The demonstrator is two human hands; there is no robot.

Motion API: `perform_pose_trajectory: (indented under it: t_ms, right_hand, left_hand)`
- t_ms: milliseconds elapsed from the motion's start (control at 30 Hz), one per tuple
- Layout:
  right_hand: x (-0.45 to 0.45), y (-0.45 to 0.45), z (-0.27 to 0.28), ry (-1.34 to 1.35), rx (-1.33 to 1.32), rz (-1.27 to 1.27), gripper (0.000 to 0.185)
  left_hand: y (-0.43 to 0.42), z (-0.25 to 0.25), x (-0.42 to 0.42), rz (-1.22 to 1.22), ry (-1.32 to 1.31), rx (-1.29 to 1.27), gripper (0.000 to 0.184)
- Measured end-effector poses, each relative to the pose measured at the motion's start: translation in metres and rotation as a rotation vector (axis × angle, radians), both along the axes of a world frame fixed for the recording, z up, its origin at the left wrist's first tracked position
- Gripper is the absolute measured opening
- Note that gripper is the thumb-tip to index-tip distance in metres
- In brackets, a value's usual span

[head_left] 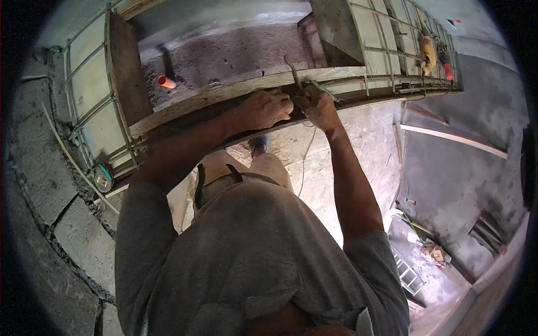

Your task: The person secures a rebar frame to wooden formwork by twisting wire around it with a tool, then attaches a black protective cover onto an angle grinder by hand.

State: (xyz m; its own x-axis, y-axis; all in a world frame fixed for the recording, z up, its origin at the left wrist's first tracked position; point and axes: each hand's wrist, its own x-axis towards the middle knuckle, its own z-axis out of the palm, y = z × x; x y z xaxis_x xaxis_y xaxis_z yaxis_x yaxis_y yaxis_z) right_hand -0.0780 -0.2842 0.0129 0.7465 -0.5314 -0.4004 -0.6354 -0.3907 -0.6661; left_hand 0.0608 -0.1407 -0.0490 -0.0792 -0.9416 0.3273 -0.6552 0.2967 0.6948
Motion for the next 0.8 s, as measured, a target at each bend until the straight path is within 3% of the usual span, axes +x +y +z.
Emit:
perform_pose_trajectory:
  t_ms: [67, 267, 300, 367, 433, 500, 567, 600, 633, 667, 733, 800]
  right_hand:
    - [-0.002, 0.000, -0.011, -0.164, -0.146, 0.049, 0.018]
    - [-0.018, 0.013, -0.017, -0.140, -0.125, 0.033, 0.020]
    - [-0.023, 0.016, -0.017, -0.140, -0.123, 0.034, 0.020]
    - [-0.025, 0.033, 0.005, -0.254, -0.388, 0.160, 0.020]
    - [-0.028, 0.040, 0.013, -0.119, -0.390, 0.168, 0.020]
    - [-0.027, 0.043, 0.020, -0.293, -0.298, 0.128, 0.016]
    - [-0.034, 0.033, 0.019, -0.241, -0.172, 0.043, 0.014]
    - [-0.042, 0.025, 0.015, -0.180, -0.039, -0.042, 0.012]
    - [-0.057, 0.007, 0.002, -0.301, -0.002, -0.100, 0.010]
    - [-0.049, 0.005, 0.044, -0.233, 0.261, -0.272, 0.007]
    - [-0.060, -0.010, 0.076, -0.289, 0.142, -0.296, 0.006]
    - [-0.071, -0.023, 0.097, -0.178, 0.053, -0.261, 0.008]
  left_hand:
    - [0.001, 0.000, 0.000, 0.026, -0.002, 0.036, 0.019]
    - [-0.004, -0.010, -0.011, 0.215, 0.066, 0.009, 0.023]
    - [-0.005, -0.008, -0.011, 0.204, -0.009, 0.059, 0.023]
    - [-0.006, -0.008, -0.017, 0.191, -0.083, 0.111, 0.023]
    - [-0.007, -0.015, -0.023, 0.192, -0.153, 0.184, 0.021]
    - [-0.010, -0.024, -0.024, 0.204, -0.165, 0.056, 0.022]
    - [-0.011, -0.016, -0.016, 0.213, -0.175, -0.074, 0.023]
    - [-0.011, -0.012, -0.011, 0.147, -0.091, 0.046, 0.024]
    - [-0.009, -0.008, -0.007, 0.080, -0.007, 0.166, 0.025]
    - [-0.006, -0.008, -0.005, 0.079, -0.009, 0.162, 0.025]
    - [-0.007, -0.009, 0.002, 0.011, 0.090, 0.212, 0.025]
    - [-0.010, -0.012, -0.004, 0.054, 0.043, 0.207, 0.023]
